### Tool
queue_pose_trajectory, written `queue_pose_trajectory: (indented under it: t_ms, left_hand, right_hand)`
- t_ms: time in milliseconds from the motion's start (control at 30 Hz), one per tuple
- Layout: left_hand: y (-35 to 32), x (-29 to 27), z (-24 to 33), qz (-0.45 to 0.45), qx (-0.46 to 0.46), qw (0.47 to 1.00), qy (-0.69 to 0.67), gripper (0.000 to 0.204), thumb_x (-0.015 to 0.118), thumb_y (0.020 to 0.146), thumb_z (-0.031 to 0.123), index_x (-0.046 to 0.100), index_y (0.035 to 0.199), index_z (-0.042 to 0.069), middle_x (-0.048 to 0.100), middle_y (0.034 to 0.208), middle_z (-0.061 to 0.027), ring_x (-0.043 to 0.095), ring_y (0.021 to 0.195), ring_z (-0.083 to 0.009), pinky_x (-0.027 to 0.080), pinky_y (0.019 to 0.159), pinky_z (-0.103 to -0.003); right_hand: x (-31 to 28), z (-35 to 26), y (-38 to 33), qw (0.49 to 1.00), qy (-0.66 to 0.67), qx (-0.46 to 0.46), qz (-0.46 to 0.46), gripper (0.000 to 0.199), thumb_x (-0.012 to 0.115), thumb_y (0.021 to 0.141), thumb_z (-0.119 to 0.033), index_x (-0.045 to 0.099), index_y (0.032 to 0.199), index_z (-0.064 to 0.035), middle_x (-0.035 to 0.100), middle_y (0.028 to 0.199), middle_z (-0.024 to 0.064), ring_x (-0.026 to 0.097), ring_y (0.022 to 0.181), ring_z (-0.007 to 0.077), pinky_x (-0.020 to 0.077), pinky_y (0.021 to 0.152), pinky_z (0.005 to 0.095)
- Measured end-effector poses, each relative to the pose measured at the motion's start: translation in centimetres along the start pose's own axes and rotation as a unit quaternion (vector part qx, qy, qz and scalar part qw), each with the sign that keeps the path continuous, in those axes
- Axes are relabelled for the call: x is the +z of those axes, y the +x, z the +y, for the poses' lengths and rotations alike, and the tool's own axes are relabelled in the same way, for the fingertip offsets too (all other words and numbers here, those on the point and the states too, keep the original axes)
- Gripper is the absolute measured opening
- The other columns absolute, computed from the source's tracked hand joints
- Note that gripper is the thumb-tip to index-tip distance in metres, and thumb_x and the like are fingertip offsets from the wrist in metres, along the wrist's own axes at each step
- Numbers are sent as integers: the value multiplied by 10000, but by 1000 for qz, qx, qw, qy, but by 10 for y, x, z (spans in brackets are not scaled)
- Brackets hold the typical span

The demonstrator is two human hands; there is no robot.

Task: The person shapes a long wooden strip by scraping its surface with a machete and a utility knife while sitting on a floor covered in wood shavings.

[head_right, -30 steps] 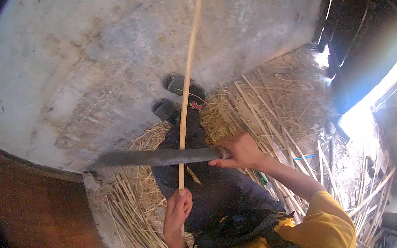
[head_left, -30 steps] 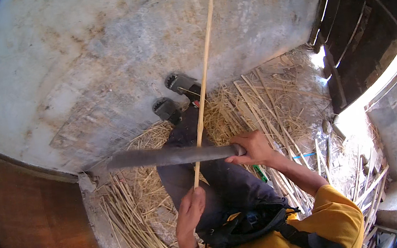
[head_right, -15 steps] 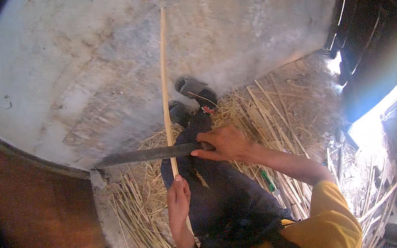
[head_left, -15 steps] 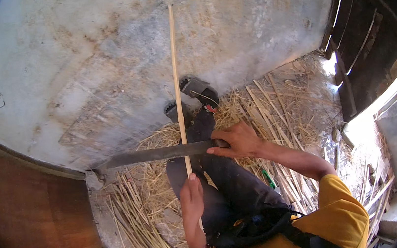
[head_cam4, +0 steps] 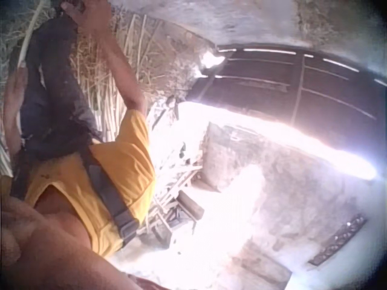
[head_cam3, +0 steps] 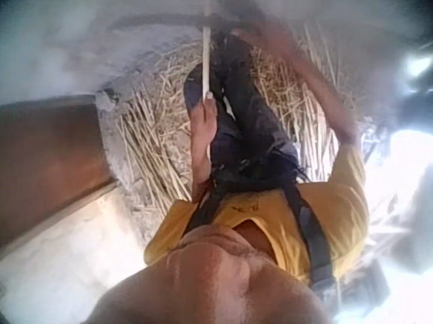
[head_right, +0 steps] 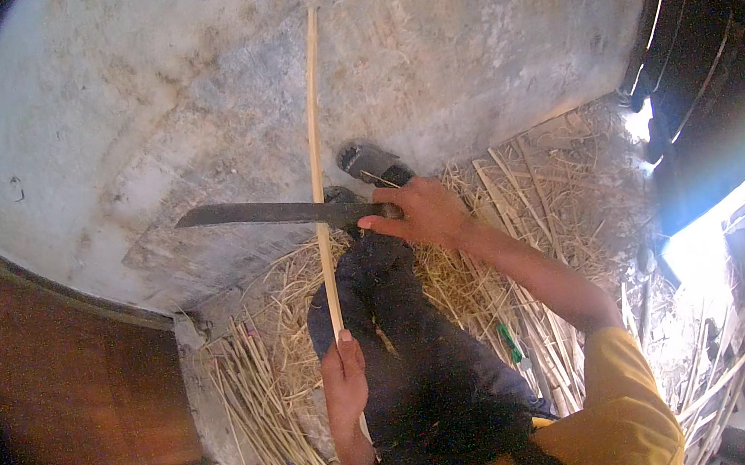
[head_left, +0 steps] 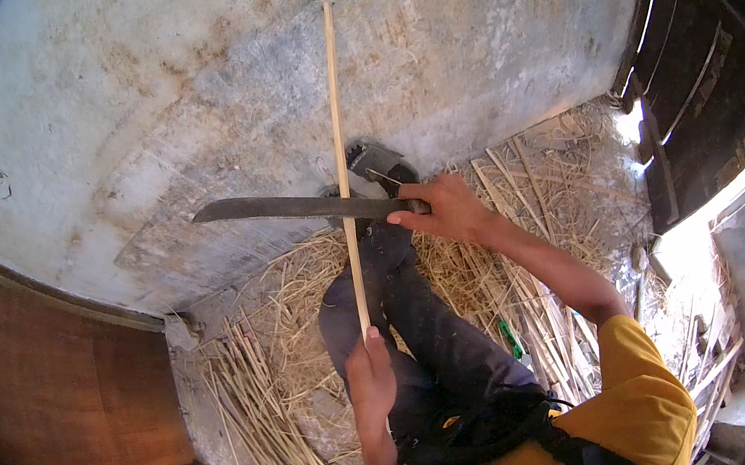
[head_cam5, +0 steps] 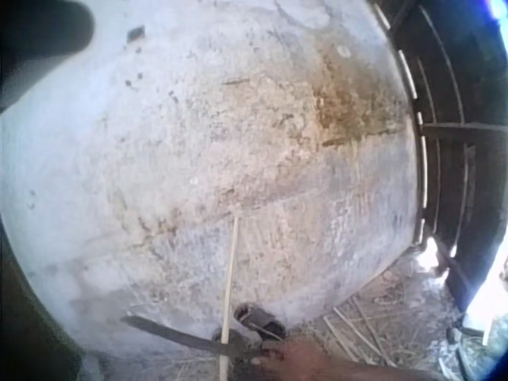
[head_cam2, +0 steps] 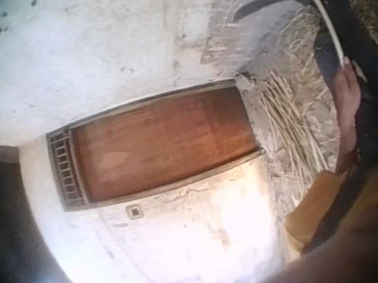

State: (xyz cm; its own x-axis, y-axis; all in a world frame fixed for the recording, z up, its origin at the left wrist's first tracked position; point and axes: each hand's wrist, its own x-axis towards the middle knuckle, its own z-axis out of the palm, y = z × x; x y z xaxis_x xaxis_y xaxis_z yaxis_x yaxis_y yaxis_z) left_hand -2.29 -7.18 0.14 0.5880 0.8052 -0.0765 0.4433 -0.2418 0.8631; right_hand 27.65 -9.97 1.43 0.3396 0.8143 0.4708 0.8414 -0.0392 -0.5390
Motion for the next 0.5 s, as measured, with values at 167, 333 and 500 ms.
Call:
queue_pose_trajectory:
  t_ms: [167,333,500]
  left_hand:
    - [-2,-4,7,11,-6,998,60,376,443,1099,256,581,909,-38,567,680,-248,557,610,-437,394,573,-489]
    - [-3,0,13,69,47,988,131,389,457,1104,275,564,887,-29,421,577,-129,410,493,-204,317,491,-423]
    - [-1,-5,14,75,45,986,145,369,469,1097,267,594,949,-48,482,596,-201,476,493,-337,344,504,-470]
  right_hand:
    - [-2,-18,-11,995,-18,-40,-89,504,715,871,-598,647,880,-99,591,558,79,655,554,320,508,546,418]
    - [2,-14,-6,996,-10,-66,-57,527,680,879,-636,636,867,-111,595,549,65,650,540,322,501,529,440]
    - [4,-10,6,997,-23,-51,-43,543,683,864,-656,632,862,-116,600,553,71,652,540,320,498,514,451]
